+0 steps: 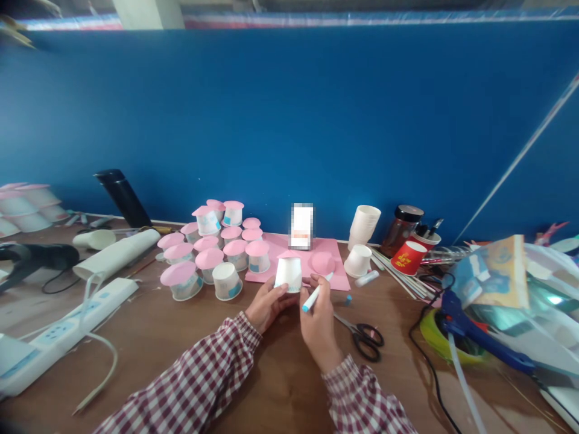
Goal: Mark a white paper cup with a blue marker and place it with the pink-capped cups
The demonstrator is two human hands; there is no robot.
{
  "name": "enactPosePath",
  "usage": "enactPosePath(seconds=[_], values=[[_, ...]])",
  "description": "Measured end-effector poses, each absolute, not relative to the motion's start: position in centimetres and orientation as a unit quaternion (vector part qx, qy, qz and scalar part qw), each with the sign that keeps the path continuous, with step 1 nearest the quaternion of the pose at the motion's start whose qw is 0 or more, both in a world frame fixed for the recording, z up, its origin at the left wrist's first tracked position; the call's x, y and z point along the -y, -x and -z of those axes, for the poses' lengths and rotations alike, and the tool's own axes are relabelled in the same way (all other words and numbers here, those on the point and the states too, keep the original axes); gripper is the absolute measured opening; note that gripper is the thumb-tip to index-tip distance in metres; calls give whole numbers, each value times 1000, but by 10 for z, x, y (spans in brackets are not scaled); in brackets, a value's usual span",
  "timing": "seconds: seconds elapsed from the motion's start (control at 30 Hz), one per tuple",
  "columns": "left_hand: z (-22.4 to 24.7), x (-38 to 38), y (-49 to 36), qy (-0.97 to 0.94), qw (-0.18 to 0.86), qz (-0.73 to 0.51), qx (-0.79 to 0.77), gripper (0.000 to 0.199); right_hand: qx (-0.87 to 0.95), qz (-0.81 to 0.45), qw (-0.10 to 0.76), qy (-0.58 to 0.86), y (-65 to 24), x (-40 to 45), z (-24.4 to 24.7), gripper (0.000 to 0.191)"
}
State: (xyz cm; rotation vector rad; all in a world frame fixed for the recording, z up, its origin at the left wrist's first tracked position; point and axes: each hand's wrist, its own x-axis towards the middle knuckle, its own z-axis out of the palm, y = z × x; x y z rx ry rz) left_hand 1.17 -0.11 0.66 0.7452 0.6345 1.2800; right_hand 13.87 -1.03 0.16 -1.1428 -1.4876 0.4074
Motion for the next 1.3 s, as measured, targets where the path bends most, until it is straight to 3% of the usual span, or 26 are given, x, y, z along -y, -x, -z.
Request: enactPosePath(seconds=[0.17, 0.57, 0.93, 1.3], values=[[-4, -1, -10, -329, 690, -573, -295, 38, 625, -144, 595, 485, -141, 16, -13, 22], [-9, -1, -10, -335, 684, -566, -316, 36, 608, -137, 620, 477, -150, 26, -19, 33], [-8, -3, -12, -325, 682, -576, -314, 47, 625, -157, 610, 461, -151, 31, -26, 16], [-2, -7, -11, -315, 682, -586, -303, 50, 640, -155, 600, 455, -146, 30, -23, 12]])
